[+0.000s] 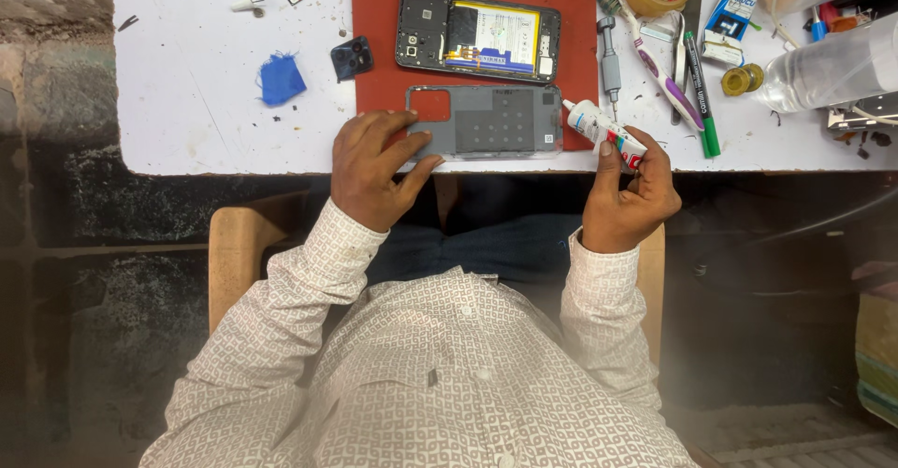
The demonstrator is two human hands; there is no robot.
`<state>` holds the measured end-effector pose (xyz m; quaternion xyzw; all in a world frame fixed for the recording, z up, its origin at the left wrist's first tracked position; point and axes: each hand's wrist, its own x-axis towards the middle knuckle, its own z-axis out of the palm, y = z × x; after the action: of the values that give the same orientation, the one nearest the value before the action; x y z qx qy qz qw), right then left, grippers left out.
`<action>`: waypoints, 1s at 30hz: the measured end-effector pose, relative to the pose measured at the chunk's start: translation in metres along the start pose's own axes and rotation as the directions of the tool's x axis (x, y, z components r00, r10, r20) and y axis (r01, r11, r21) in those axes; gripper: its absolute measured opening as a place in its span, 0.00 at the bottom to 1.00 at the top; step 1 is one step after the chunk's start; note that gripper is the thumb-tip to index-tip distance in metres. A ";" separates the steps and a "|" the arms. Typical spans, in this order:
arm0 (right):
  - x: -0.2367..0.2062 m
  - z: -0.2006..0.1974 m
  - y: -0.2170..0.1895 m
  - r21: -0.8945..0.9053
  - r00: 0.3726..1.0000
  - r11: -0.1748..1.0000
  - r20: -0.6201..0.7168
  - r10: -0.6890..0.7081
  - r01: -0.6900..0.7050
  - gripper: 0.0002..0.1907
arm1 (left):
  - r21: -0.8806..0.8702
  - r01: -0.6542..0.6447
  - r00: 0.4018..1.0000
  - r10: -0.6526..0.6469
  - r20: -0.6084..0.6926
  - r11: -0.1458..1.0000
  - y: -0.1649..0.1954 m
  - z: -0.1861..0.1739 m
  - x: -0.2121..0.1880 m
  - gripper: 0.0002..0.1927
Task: The person applies adhesive to the edges of a smartphone back cover, installs a camera module, and reassembles the phone. They then secure the device with rubber bands and power it on to verify functionality.
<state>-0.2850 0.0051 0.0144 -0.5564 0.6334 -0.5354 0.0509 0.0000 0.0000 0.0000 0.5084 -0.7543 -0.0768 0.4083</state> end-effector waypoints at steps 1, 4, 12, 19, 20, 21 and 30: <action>0.000 0.000 0.000 0.005 1.000 1.000 0.004 -0.007 0.007 0.14 | 0.007 -0.001 1.000 0.001 0.002 1.000 0.000 0.000 0.000 0.14; -0.001 -0.001 0.000 0.005 1.000 1.000 0.008 -0.013 0.013 0.15 | 0.019 0.002 1.000 -0.002 0.001 1.000 -0.001 0.000 0.000 0.15; -0.002 -0.003 -0.003 -0.007 1.000 1.000 0.012 -0.006 0.006 0.15 | 0.019 0.001 1.000 -0.001 -0.008 1.000 -0.001 0.000 0.001 0.15; -0.004 -0.005 -0.007 -0.008 1.000 1.000 0.023 0.005 -0.004 0.14 | 0.024 0.001 1.000 -0.001 -0.011 1.000 -0.001 -0.001 0.002 0.14; -0.004 -0.006 -0.008 -0.005 1.000 1.000 0.025 0.011 -0.010 0.14 | 0.024 0.001 1.000 -0.001 -0.010 1.000 -0.001 -0.001 0.002 0.14; -0.005 -0.006 -0.008 -0.002 1.000 1.000 0.028 0.006 -0.006 0.13 | 0.025 0.000 1.000 0.000 -0.012 1.000 -0.001 -0.001 0.002 0.14; -0.008 -0.010 -0.012 0.006 0.999 1.000 0.048 0.013 -0.013 0.13 | 0.027 -0.002 1.000 0.003 -0.030 1.000 -0.002 0.001 0.002 0.14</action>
<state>-0.2809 0.0191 0.0230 -0.5648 0.6340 -0.5234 0.0712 0.0004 -0.0028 -0.0002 0.5140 -0.7496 -0.0586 0.4128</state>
